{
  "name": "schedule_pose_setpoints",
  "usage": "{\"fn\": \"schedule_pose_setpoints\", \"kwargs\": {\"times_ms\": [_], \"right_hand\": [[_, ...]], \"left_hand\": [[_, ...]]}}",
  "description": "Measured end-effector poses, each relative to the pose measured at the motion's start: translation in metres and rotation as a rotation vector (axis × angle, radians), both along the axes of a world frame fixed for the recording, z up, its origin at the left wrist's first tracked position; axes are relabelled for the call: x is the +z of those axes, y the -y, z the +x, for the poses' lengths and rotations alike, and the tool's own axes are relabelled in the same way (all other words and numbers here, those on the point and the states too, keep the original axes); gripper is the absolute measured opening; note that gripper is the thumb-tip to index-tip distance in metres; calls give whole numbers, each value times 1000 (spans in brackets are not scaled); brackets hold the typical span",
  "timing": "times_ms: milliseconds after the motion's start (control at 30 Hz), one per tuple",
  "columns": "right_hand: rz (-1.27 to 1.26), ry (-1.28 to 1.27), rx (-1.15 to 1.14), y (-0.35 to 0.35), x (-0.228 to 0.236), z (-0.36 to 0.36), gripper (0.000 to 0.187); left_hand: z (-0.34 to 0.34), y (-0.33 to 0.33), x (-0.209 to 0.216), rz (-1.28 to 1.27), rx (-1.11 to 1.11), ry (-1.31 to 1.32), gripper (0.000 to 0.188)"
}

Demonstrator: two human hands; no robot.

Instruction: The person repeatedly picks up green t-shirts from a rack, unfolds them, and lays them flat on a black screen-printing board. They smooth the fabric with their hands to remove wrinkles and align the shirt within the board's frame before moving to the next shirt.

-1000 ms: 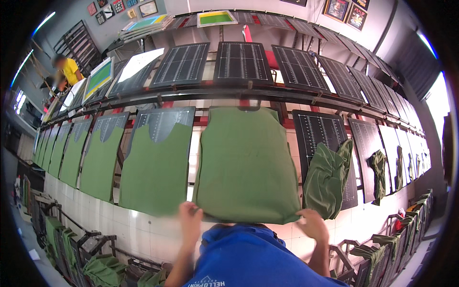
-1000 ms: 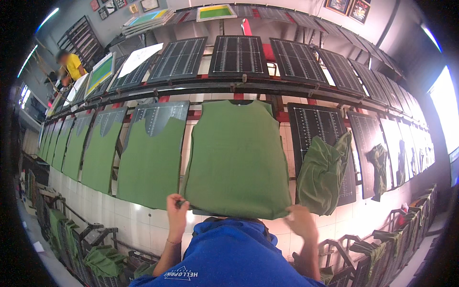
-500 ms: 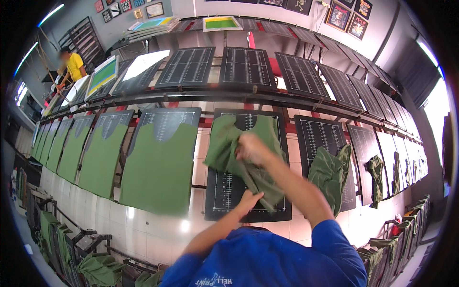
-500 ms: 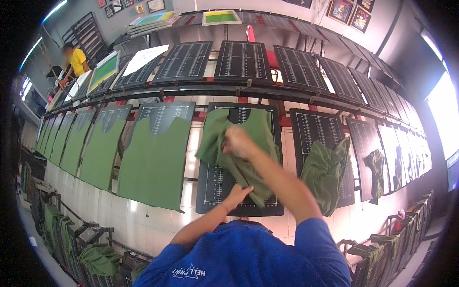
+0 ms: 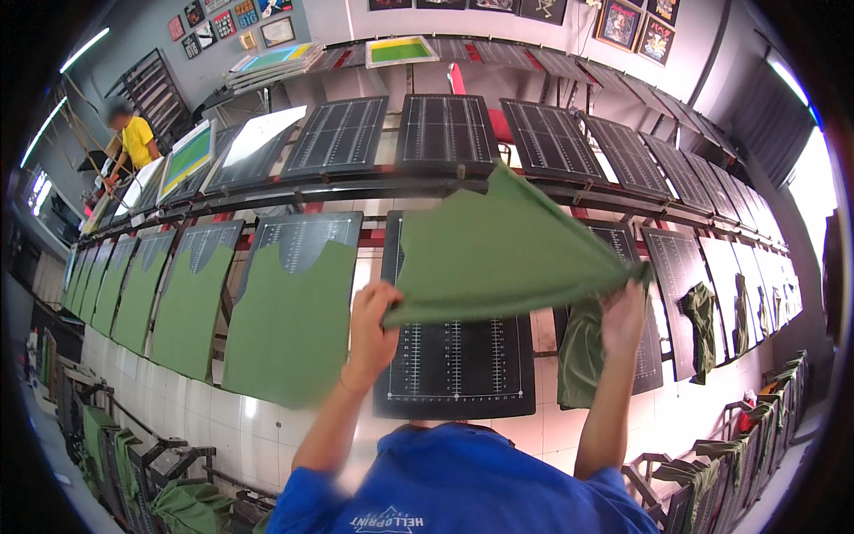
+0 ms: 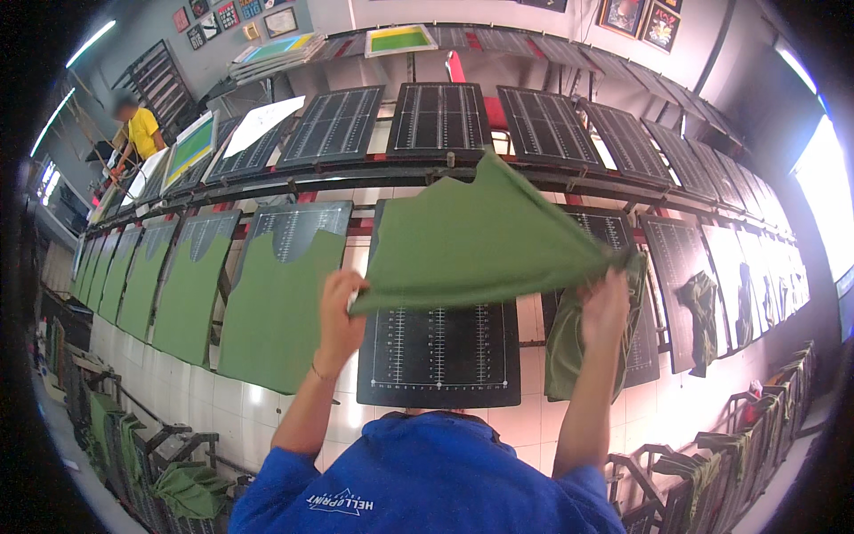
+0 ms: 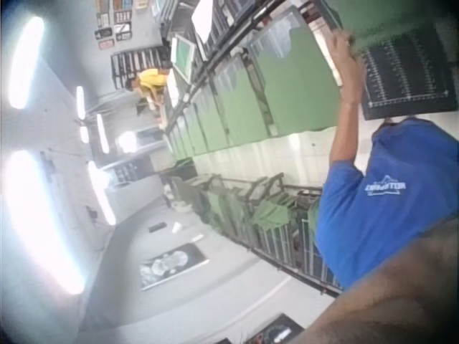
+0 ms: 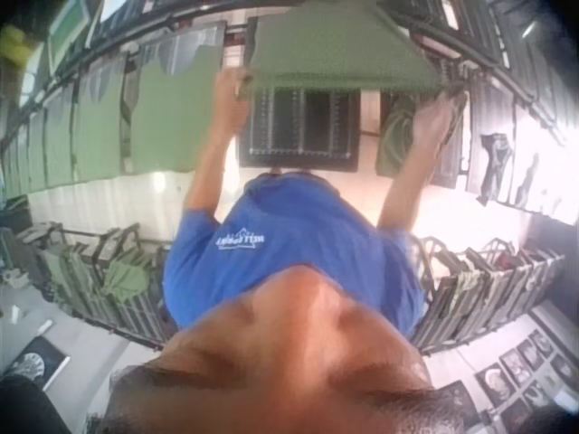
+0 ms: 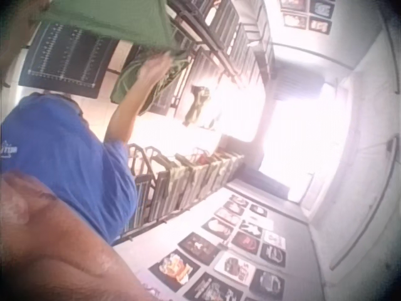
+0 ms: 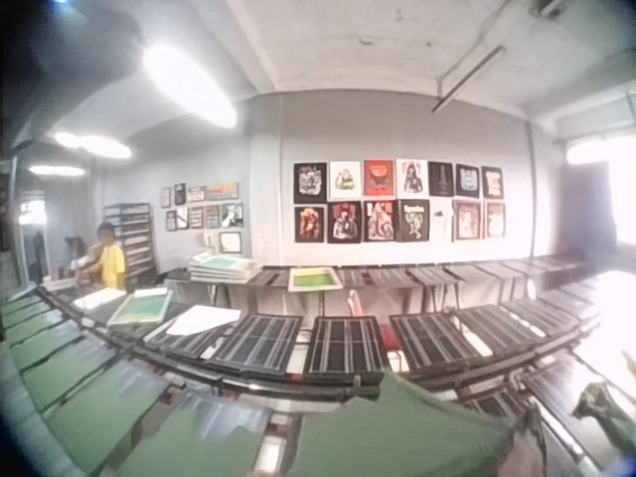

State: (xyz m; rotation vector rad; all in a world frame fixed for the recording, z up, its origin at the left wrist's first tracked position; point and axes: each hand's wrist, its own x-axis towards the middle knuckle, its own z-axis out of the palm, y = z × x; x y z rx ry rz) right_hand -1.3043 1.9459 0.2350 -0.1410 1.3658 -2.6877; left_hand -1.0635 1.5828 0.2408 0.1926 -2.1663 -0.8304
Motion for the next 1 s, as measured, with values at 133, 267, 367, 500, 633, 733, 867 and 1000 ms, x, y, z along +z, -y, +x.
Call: {"fn": "schedule_pose_setpoints", "kwargs": {"times_ms": [133, 267, 367, 500, 633, 733, 867, 1000], "right_hand": [[78, 275, 36, -41, -109, 95, 16], [507, 462, 319, -79, -172, 165, 18], [1046, 494, 604, -117, -206, 173, 27], [1034, 323, 458, -83, -235, 144, 50], [349, 818, 440, -36, -231, 121, 59], [610, 673, 438, -74, -271, 136, 52], [688, 496, 489, -98, -237, 176, 32], [1030, 502, 641, -140, -248, 208, 25]], "left_hand": [[56, -25, -70, 67, 89, 232, 27], [128, -32, -138, 125, 101, 656, 37], [149, -36, -164, 127, 77, 901, 36], [120, -50, -198, 122, 390, 820, 28], [94, -47, -219, 31, 382, 898, 26], [110, -47, -210, 310, 349, 722, 18], [174, -55, -205, 563, 364, 726, 15], [200, -68, -197, 688, 401, 848, 19]]}}
